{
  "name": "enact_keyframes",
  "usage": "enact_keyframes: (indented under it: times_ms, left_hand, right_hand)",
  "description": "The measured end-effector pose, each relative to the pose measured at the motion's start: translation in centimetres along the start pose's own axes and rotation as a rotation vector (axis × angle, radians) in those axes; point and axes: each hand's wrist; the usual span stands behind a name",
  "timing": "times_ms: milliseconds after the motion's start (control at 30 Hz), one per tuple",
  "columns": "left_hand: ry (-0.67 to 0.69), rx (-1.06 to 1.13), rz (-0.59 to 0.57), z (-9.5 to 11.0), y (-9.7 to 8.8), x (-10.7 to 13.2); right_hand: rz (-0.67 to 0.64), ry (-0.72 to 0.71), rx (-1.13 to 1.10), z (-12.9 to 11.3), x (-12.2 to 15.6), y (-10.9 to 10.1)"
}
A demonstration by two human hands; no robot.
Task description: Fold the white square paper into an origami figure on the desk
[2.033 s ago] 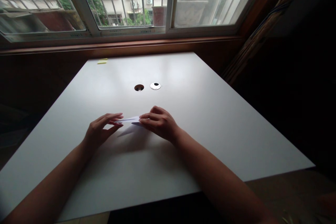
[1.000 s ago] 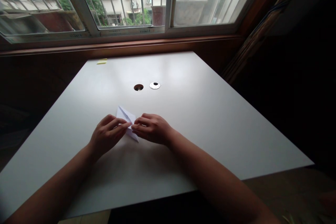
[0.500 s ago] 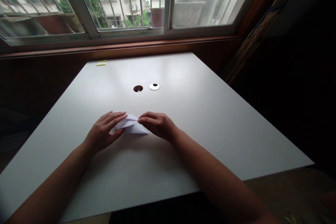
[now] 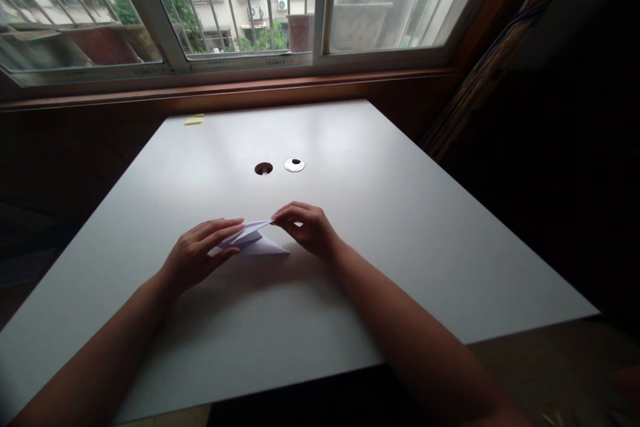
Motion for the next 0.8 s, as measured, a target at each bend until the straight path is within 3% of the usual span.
enact_keyframes:
  times_ms: [167,567,800]
  left_hand:
    - [0.034,0.000,0.068,-0.2,0.0,0.0]
    - [0.064,-0.051,0.056,0.8,0.0,-0.7]
    - [0.033,-0.041,0.086,1.7,0.1,-1.0]
  right_hand:
    - [-0.022,-0.005,0.007,0.2,0.0,0.0]
    - [-0.162,-0.220,0.555,-0.9,-0.8,1.4]
    - [-0.161,-0.251,0.651,-1.6,-1.0,2.2]
Point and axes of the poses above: each hand's wrist, its own x-axis away from the middle knuckle, its own y-axis out of the palm, z = x × y, and after that the axes turned 11 degrees about -z, right-handed
